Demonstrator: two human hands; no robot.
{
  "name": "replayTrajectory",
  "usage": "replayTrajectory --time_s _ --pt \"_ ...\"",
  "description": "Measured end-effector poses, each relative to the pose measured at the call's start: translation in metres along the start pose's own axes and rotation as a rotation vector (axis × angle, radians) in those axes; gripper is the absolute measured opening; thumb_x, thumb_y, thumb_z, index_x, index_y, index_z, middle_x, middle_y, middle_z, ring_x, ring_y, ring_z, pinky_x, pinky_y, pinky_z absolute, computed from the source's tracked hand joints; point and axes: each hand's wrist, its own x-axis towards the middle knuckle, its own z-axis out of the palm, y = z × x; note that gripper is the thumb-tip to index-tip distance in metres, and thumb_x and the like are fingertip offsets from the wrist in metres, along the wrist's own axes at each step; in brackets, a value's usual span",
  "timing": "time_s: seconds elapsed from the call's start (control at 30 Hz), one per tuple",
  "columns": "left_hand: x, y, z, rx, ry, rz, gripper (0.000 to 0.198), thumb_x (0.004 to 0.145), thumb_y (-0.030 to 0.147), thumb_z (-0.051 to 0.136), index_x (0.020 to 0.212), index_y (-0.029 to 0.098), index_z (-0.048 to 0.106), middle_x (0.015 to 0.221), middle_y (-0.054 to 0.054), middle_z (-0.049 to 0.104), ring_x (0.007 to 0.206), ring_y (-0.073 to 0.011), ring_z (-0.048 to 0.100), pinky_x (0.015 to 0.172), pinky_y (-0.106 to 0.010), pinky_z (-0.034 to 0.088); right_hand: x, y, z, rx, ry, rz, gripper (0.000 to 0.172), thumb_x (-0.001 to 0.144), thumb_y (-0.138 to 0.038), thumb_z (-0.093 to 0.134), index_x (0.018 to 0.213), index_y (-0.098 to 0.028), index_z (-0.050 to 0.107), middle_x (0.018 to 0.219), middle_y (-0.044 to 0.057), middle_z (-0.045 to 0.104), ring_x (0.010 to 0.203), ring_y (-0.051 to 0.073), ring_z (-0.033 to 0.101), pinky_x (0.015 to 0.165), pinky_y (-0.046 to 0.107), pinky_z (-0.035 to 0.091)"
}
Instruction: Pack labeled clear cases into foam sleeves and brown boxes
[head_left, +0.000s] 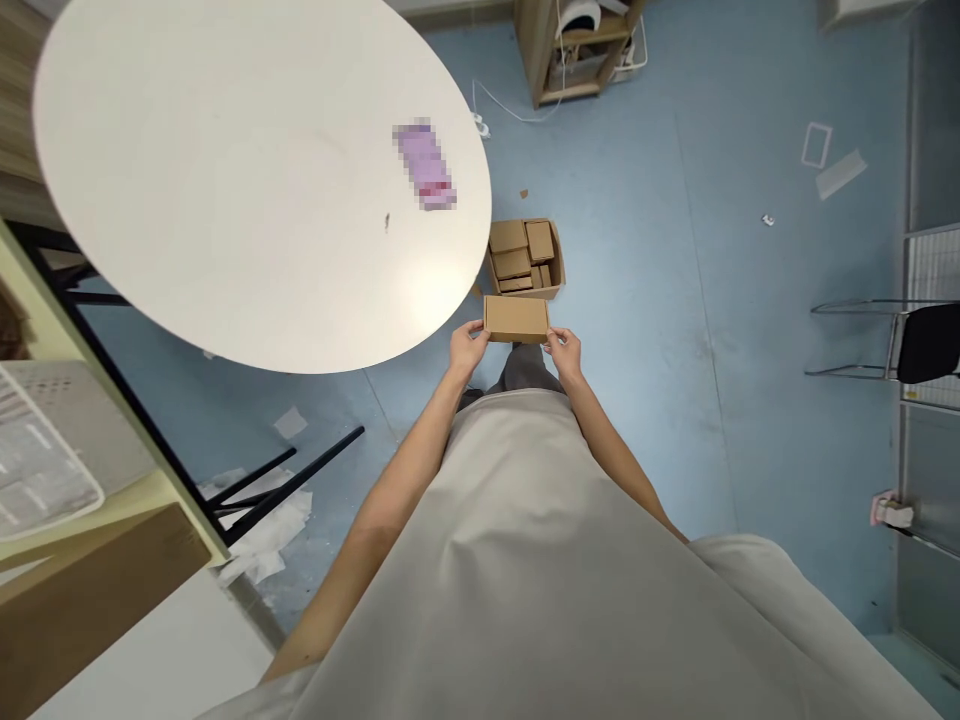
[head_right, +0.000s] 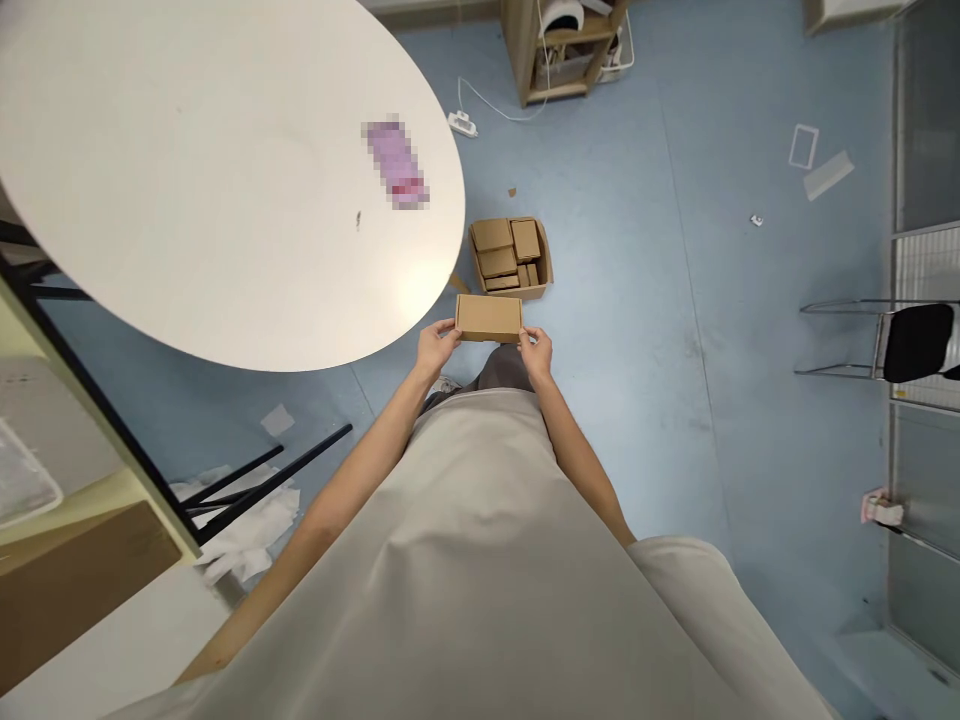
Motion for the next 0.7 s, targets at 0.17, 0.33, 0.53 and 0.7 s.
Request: replayTrajectory --time_s 0.17,0.33,0.53,0.7 --pt "0.04 0.014 0.073 0.133 -0.025 -0.067 0.038 0.092 0.024 0.077 0.128 0.015 0.085 0.133 -0.018 0.082 0.113 -0.0321 0.081 0.112 -0.048 0.06 0.061 -0.002 -0.042 -0.163 0.045 0.093 0.023 0.093 -0.035 0.069 0.107 -0.018 0.077 0.113 0.008 0.082 0.101 0.018 0.075 0.095 0.033 0.063" --pt "0.092 0.009 0.124 0.111 0.06 -0.205 0.042 0.093 0.025 0.075 0.132 0.012 0.082 0.13 -0.02 0.08 0.097 -0.0252 0.079 0.109 -0.048 0.062 0.129 -0.008 -0.05 -0.163 0.017 0.259 0.029 0.098 -0.025 0.065 0.121 -0.014 0.079 0.103 0.006 0.082 0.082 0.015 0.076 0.086 0.03 0.063" --pt "0.194 -0.02 0.151 0.092 0.131 -0.264 0.036 0.088 0.02 0.074 0.121 0.014 0.085 0.119 -0.014 0.084 0.093 -0.0253 0.079 0.104 -0.044 0.063 0.235 0.008 -0.008 -0.259 -0.08 0.343 0.032 0.102 -0.02 0.065 0.129 -0.014 0.082 0.106 0.005 0.083 0.081 0.013 0.078 0.091 0.03 0.064" --pt "0.276 -0.073 0.16 0.168 0.22 -0.29 0.028 0.087 0.013 0.069 0.11 0.016 0.086 0.11 -0.01 0.083 0.102 -0.0265 0.079 0.109 -0.039 0.059 0.326 0.045 0.045 -0.298 -0.204 0.442 0.035 0.099 -0.015 0.07 0.132 -0.015 0.081 0.098 0.002 0.08 0.075 0.011 0.075 0.089 0.03 0.065"
